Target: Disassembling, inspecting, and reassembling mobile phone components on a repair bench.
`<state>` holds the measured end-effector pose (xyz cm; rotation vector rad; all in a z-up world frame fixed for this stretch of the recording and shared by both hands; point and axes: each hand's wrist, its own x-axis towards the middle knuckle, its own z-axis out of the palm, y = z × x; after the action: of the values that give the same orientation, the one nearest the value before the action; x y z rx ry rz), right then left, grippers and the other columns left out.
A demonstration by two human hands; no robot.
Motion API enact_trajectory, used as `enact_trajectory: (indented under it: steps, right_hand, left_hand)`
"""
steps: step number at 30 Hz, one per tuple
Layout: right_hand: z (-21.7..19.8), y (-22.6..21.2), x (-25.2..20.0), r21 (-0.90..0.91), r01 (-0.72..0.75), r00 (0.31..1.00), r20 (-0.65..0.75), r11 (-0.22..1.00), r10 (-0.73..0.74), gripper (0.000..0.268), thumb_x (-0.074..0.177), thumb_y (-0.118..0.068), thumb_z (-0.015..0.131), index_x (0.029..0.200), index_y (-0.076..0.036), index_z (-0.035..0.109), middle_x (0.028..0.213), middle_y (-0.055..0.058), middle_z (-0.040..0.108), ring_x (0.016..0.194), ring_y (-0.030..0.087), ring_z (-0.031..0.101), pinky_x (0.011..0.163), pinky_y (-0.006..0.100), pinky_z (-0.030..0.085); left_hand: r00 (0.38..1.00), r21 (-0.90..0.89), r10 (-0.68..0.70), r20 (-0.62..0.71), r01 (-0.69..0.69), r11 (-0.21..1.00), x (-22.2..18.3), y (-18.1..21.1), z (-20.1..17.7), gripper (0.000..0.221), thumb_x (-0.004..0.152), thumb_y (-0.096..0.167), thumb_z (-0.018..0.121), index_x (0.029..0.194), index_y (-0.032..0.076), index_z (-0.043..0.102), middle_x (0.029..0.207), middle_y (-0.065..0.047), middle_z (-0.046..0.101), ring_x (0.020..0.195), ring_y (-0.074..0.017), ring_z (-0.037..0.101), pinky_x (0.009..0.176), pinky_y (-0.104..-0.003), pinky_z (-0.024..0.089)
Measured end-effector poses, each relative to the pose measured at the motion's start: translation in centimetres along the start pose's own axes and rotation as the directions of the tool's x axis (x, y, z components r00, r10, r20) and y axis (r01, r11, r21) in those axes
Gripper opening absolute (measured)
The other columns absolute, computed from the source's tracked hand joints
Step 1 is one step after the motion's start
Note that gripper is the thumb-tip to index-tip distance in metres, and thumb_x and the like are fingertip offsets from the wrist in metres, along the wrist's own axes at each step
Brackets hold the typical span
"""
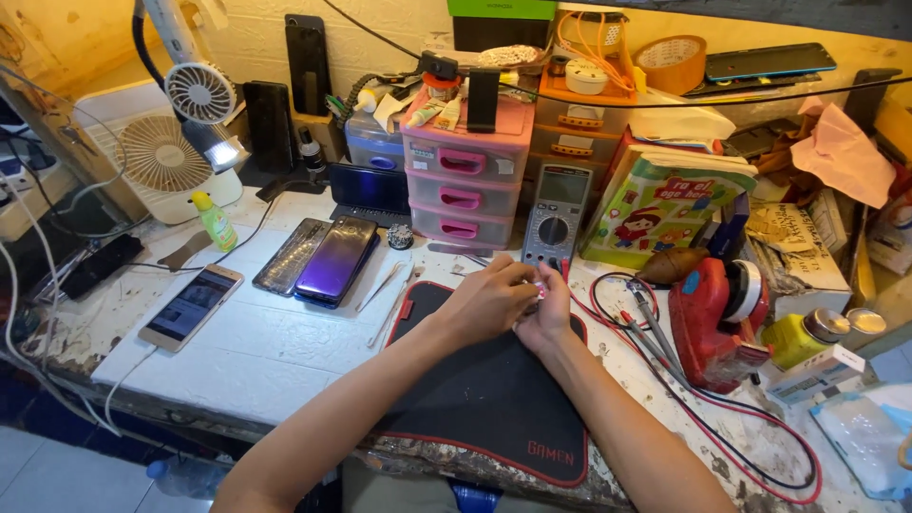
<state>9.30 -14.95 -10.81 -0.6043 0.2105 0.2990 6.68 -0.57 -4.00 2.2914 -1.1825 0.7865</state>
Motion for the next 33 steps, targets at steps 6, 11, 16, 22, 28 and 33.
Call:
enact_trajectory:
  steps: [6,11,16,22,28,33]
  right_hand:
    - [0.6,0.6,0.0,-0.254,-0.147,0.986,0.035,0.956,0.161,0.035,0.101,-0.043,0.056,0.078,-0.018,0.053,0.064,-0.004,0.051,0.044,0.002,0.04,0.039,0.01,0.019]
    - [3.2,1.1,-1.9,-0.36,-0.282,0.923,0.152,0.889,0.354,0.035,0.107,-0.04,0.052,0.085,-0.013,0.051,0.069,0.003,0.045,0.047,0.008,0.041,0.033,0.013,0.02]
    - [7.3,4.0,-4.3,-0.539,-0.441,0.76,0.201,0.717,0.619,0.033,0.106,-0.035,0.049,0.088,-0.007,0.05,0.068,0.011,0.048,0.044,0.011,0.046,0.03,0.013,0.024]
    - [16.9,13.5,-8.2,-0.9,-0.222,0.18,0.34,0.375,0.923,0.029,0.106,-0.018,0.053,0.078,-0.009,0.056,0.065,-0.001,0.056,0.052,0.005,0.051,0.039,0.015,0.031]
    - [22.9,27.4,-12.4,-0.532,0.783,0.299,-0.13,-0.321,0.945,0.027,0.077,-0.027,0.053,0.06,-0.008,0.057,0.058,0.008,0.057,0.057,0.023,0.05,0.056,0.036,0.042]
    - [20.9,34.8,-13.5,-0.499,0.764,0.369,-0.181,-0.409,0.912,0.017,0.082,-0.024,0.052,0.08,-0.009,0.061,0.078,0.008,0.061,0.078,0.026,0.052,0.067,0.037,0.044]
  left_hand:
    - [0.998,0.125,-0.025,0.052,0.018,0.992,-1.8,1.1,-5.2,0.025,0.094,0.023,0.069,0.112,0.006,0.074,0.13,-0.018,0.057,0.12,-0.0362,0.055,0.091,-0.041,0.05]
    - [0.985,0.082,-0.175,-0.016,0.175,0.981,-7.1,4.2,-15.5,0.026,0.098,0.025,0.064,0.119,0.01,0.07,0.126,-0.014,0.056,0.119,-0.0383,0.056,0.091,-0.043,0.05]
    - [0.376,0.13,-0.773,0.511,0.855,0.502,-16.8,5.7,-25.5,0.03,0.1,0.02,0.055,0.115,0.006,0.076,0.064,-0.013,0.071,0.059,-0.0274,0.067,0.062,-0.037,0.055]
    - [-0.285,0.643,-0.744,0.605,0.726,0.245,-32.5,6.5,-19.1,0.033,0.104,0.042,0.053,0.128,0.028,0.071,0.126,-0.005,0.069,0.112,-0.0288,0.066,0.091,-0.043,0.056]
    - [-0.179,0.514,-0.935,0.306,0.858,0.004,-49.6,5.6,-8.1,0.036,0.094,0.056,0.054,0.12,0.037,0.071,0.111,-0.007,0.054,0.104,-0.0345,0.063,0.084,-0.052,0.054]
    - [-0.271,0.409,-0.946,0.178,0.895,-0.18,-59.3,3.3,-2.5,0.036,0.079,0.052,0.066,0.093,0.02,0.076,0.087,-0.006,0.081,0.096,-0.0272,0.077,0.083,-0.039,0.059]
